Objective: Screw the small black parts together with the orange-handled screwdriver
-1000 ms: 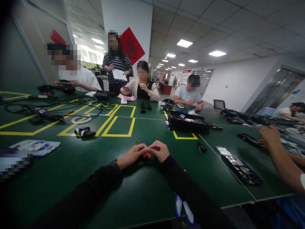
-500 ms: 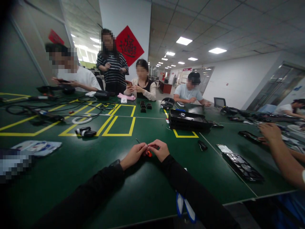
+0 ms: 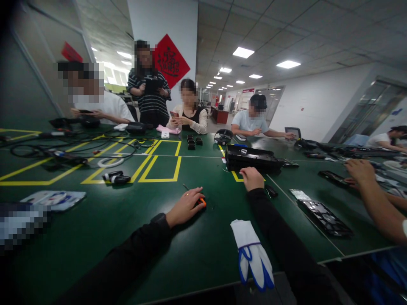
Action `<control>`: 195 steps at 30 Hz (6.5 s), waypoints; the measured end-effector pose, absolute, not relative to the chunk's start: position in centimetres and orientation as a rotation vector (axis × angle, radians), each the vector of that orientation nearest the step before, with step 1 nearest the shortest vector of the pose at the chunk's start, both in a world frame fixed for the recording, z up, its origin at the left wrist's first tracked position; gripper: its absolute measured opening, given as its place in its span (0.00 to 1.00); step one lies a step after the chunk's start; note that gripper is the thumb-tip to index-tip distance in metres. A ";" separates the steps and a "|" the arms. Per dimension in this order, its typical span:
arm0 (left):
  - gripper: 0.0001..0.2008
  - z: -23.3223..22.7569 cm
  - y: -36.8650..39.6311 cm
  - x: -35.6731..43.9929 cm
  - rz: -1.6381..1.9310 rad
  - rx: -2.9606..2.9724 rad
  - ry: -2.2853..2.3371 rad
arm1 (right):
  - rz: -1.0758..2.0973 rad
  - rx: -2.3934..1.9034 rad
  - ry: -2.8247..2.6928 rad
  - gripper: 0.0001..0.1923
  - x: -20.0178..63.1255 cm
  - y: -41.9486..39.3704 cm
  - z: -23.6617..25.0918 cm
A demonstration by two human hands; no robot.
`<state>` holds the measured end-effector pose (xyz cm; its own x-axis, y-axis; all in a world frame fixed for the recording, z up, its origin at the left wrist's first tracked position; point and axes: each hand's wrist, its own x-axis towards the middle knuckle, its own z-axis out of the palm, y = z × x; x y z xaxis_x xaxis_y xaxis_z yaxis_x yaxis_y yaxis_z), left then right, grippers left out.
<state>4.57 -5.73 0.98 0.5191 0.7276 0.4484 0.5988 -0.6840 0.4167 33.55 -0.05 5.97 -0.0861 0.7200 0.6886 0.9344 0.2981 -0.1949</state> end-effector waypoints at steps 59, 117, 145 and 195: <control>0.19 0.6 -5.7 4.2 0.816 2.582 1.146 | -0.615 -2.055 -1.786 0.08 46.4 0.2 0.7; 0.18 0.6 -5.8 4.3 0.806 2.641 1.179 | -0.320 -1.842 -1.414 0.23 52.2 2.1 -2.9; 0.19 1.9 -1.4 -8.6 1.151 2.173 2.456 | -0.061 -1.627 -2.395 0.15 16.7 -3.8 0.8; 0.12 -0.9 0.1 -1.1 1.377 1.901 1.595 | 0.585 -1.171 -1.808 0.08 18.5 -1.9 0.7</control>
